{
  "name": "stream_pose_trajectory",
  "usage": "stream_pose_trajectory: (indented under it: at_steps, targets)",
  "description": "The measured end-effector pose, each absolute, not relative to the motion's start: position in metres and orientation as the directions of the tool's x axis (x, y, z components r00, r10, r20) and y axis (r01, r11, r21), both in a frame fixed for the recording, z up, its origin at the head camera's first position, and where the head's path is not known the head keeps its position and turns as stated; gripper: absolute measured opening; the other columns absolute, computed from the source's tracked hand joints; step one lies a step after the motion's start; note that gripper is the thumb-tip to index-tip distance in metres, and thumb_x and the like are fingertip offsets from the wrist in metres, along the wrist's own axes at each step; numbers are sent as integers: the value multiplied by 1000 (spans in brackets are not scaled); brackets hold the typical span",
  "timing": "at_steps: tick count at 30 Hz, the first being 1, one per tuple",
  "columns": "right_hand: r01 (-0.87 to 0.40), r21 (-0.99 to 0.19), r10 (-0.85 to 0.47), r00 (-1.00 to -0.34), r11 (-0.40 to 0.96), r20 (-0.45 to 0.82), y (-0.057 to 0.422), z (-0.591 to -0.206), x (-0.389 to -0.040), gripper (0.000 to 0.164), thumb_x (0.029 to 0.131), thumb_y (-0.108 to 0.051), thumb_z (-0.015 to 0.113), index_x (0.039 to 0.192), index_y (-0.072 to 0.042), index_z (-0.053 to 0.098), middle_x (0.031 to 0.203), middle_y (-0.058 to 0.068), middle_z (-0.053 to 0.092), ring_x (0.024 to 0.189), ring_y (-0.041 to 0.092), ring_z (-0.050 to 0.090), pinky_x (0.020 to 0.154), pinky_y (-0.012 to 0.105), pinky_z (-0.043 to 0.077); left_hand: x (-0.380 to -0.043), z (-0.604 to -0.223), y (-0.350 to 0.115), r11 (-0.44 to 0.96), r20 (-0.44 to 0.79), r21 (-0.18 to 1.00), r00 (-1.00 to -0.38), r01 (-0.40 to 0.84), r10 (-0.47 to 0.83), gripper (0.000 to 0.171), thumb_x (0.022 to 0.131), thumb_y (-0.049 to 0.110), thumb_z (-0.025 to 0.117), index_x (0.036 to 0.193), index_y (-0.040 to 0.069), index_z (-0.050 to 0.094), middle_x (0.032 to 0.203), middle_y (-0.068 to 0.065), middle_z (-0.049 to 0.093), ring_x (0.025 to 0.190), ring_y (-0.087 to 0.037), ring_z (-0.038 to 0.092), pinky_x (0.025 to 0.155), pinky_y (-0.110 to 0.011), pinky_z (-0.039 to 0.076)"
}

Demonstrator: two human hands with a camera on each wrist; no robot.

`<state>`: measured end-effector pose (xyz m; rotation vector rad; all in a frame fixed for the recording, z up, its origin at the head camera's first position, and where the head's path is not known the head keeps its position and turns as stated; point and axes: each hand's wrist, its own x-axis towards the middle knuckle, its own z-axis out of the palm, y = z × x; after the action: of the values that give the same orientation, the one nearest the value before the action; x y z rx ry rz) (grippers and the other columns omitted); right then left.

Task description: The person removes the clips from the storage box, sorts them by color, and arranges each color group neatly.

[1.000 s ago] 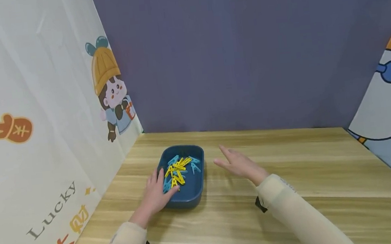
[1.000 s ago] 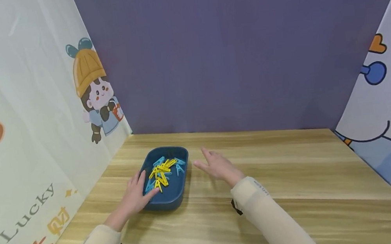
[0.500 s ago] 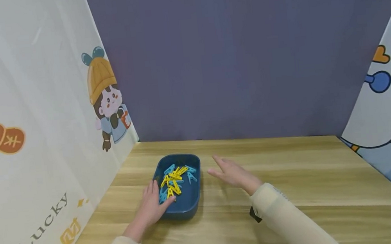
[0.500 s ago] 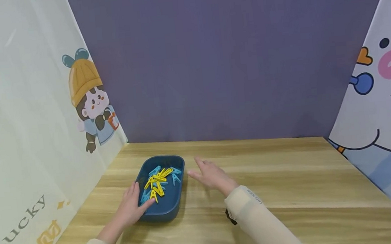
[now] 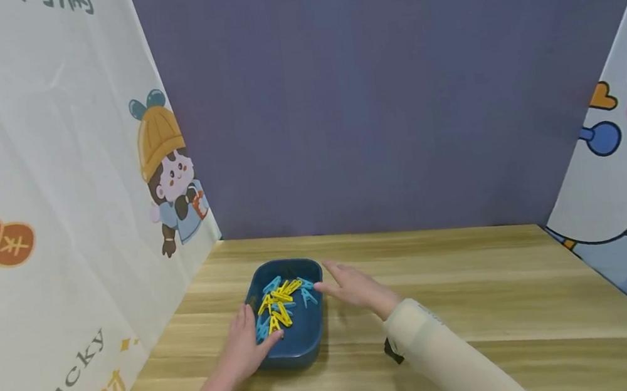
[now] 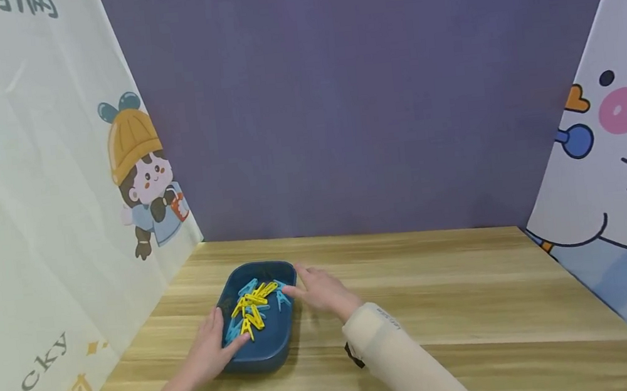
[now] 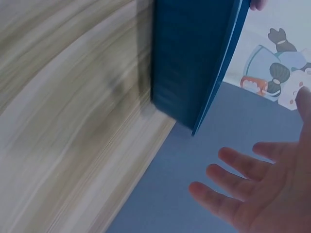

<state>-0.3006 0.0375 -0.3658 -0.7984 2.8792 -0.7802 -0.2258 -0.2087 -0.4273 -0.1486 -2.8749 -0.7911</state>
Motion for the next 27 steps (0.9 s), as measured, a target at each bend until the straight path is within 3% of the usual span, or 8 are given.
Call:
stream_pose_trajectory:
  at_steps: [9, 22, 27]
  targets:
    - [-500, -463, -544, -838, 732, 47, 5, -368, -310, 76, 88, -53, 49, 144, -7, 29, 142, 16, 36, 127, 31, 36, 100, 45, 31, -224, -426, -210, 850, 155, 512, -987, 123, 50, 95, 85, 54, 53, 138, -17, 19, 143, -34, 12, 129, -50, 15, 101, -57, 19]
    - [-546, -376, -562, -824, 749, 76, -21, -373, -321, 55, 87, -31, 62, 132, -3, 48, 129, 12, 52, 117, 27, 48, 94, 40, 39, -222, -427, -207, 834, 182, 533, -982, 143, 52, 87, 86, 41, 60, 136, -19, 21, 141, -37, 16, 127, -52, 18, 100, -58, 21]
    - [-576, -370, -587, -804, 729, 95, -28, -375, -323, 45, 85, -20, 65, 125, -1, 54, 119, 12, 58, 106, 25, 55, 87, 37, 44, -222, -426, -210, 829, 179, 543, -983, 138, 46, 87, 86, 39, 60, 136, -18, 20, 142, -36, 15, 127, -51, 18, 100, -58, 21]
